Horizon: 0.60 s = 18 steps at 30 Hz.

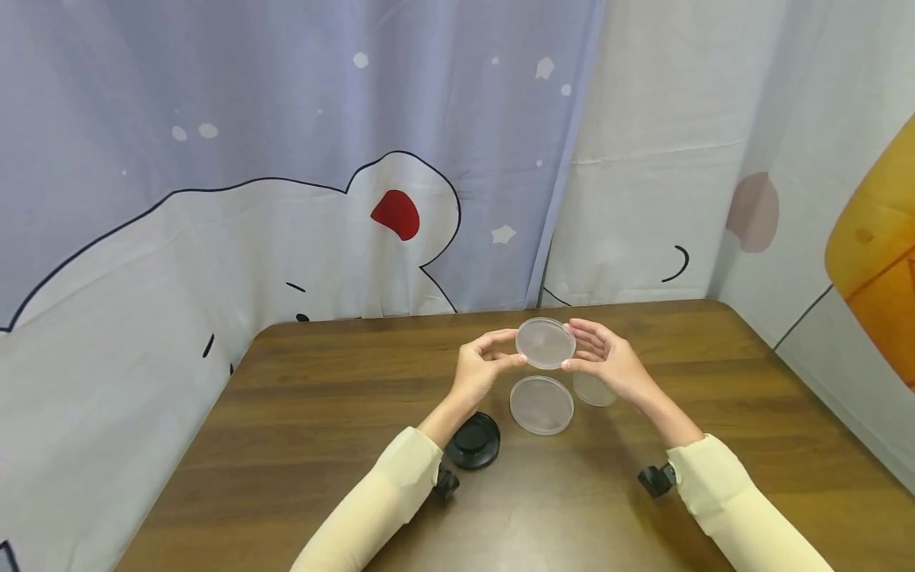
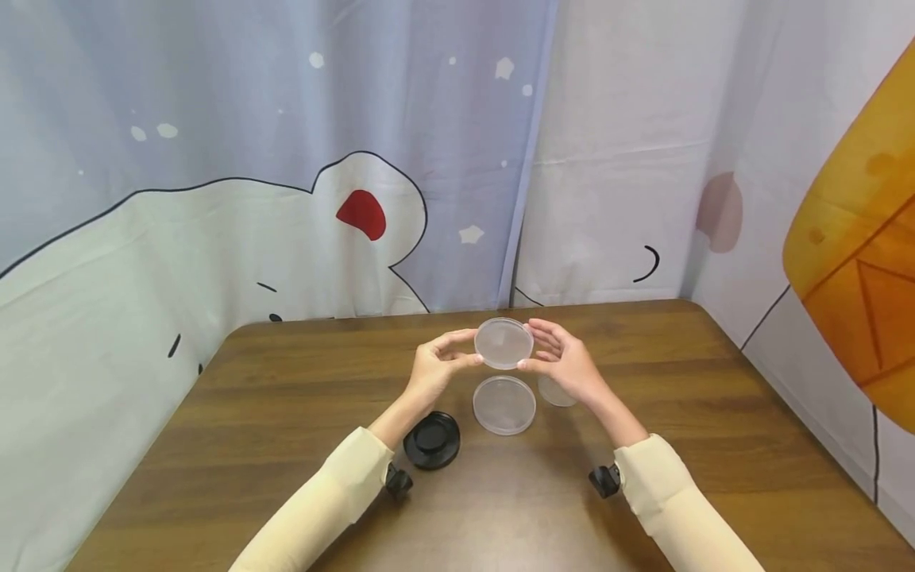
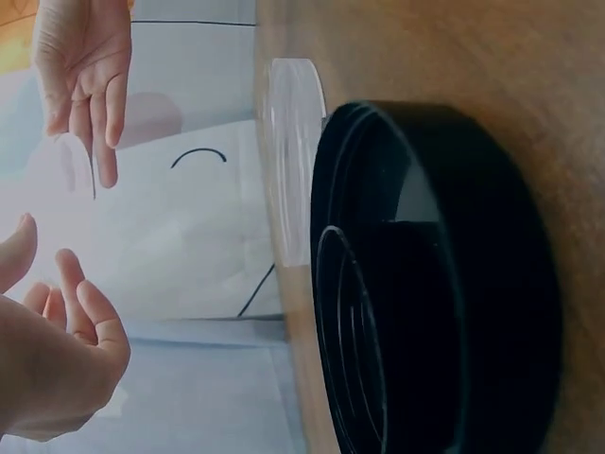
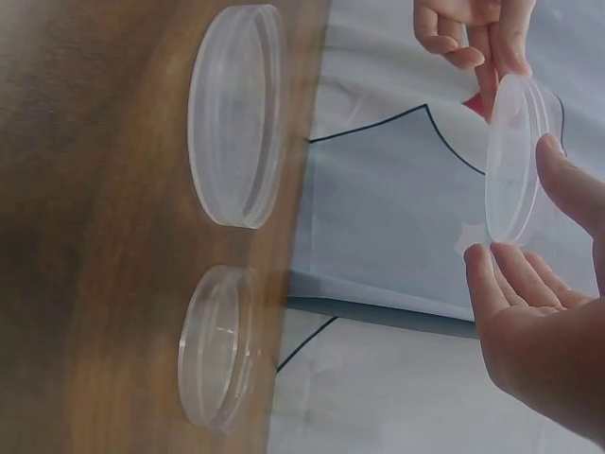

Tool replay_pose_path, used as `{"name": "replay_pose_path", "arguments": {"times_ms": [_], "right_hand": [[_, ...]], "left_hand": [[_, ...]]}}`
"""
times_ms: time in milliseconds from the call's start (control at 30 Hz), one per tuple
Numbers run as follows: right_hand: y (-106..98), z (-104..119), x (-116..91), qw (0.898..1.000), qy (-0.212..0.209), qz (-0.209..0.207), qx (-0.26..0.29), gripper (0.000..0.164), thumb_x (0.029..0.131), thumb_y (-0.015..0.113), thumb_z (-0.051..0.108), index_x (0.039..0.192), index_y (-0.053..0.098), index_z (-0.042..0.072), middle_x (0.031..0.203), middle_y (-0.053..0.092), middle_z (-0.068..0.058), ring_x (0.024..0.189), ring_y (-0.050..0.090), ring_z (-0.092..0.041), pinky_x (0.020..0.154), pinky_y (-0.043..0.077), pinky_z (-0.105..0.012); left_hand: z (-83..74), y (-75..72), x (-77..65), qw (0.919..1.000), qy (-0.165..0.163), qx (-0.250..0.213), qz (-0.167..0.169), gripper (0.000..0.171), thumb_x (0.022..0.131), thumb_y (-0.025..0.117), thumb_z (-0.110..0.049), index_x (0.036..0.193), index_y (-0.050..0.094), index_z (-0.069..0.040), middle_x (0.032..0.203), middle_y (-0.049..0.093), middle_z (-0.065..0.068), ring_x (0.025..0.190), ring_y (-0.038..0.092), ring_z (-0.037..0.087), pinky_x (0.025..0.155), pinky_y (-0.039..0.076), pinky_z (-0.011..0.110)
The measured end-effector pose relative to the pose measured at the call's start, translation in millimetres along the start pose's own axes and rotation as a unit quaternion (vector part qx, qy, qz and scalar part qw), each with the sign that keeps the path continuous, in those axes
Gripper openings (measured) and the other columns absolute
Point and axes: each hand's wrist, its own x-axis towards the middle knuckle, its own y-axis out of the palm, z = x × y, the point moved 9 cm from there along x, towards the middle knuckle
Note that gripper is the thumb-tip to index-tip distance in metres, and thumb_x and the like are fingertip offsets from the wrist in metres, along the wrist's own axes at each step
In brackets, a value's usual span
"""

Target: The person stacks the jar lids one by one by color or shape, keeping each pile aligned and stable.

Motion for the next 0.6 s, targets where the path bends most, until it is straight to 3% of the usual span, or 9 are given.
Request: {"name": "replay_pose_path", "arguments": {"times_ms": [167, 267, 433, 500, 600], "right_hand": [[0, -5, -5, 1.000, 0.004, 0.000, -0.001, 0.072, 0.085, 0.073, 0.007, 0.146, 0.036, -0.002, 0.150, 0.041, -0.024, 0.136, 0.043, -0.040, 0.093, 0.049, -0.011], [0, -8, -7, 1.000, 0.002, -0.004, -0.016, 0.071, 0.085, 0.073, 0.008, 0.146, 0.037, -0.001, 0.150, 0.043, -0.023, 0.134, 0.045, -0.040, 0.096, 0.050, -0.018], [4, -14, -9, 0.999, -0.005, 0.001, -0.036, 0.069, 0.084, 0.074, 0.007, 0.144, 0.040, -0.001, 0.148, 0.046, -0.023, 0.132, 0.047, -0.040, 0.103, 0.049, -0.038], [6, -17, -10, 0.999, -0.006, 0.009, -0.038, 0.069, 0.084, 0.074, 0.006, 0.143, 0.040, -0.002, 0.147, 0.046, -0.025, 0.131, 0.048, -0.042, 0.102, 0.050, -0.039], [9, -22, -13, 0.999, 0.001, 0.023, -0.048, 0.068, 0.084, 0.074, 0.007, 0.143, 0.041, -0.003, 0.146, 0.046, -0.026, 0.127, 0.051, -0.044, 0.094, 0.054, -0.030]], "left_hand": [[-1.9, 0.9, -0.9, 0.9998, 0.007, 0.019, 0.001, 0.039, 0.074, 0.080, 0.001, 0.112, 0.071, 0.001, 0.117, 0.069, 0.019, 0.072, 0.063, 0.001, 0.071, 0.052, 0.015], [-1.6, 2.0, -1.9, 0.9996, 0.011, 0.027, 0.004, 0.039, 0.074, 0.081, 0.001, 0.111, 0.071, 0.002, 0.112, 0.069, 0.023, 0.076, 0.063, 0.004, 0.072, 0.052, 0.015], [8.7, 0.8, -8.6, 0.9988, -0.017, 0.044, 0.006, 0.039, 0.074, 0.081, 0.000, 0.112, 0.069, 0.002, 0.113, 0.068, 0.024, 0.093, 0.065, 0.024, 0.078, 0.051, 0.017], [12.5, 1.0, -10.9, 0.9985, -0.025, 0.049, 0.009, 0.040, 0.075, 0.081, -0.001, 0.113, 0.068, 0.002, 0.115, 0.068, 0.023, 0.101, 0.063, 0.032, 0.083, 0.051, 0.020], [14.5, 2.2, -13.8, 0.9979, -0.021, 0.058, 0.019, 0.044, 0.074, 0.080, 0.000, 0.115, 0.065, 0.004, 0.117, 0.067, 0.023, 0.106, 0.061, 0.034, 0.090, 0.052, 0.029]]}}
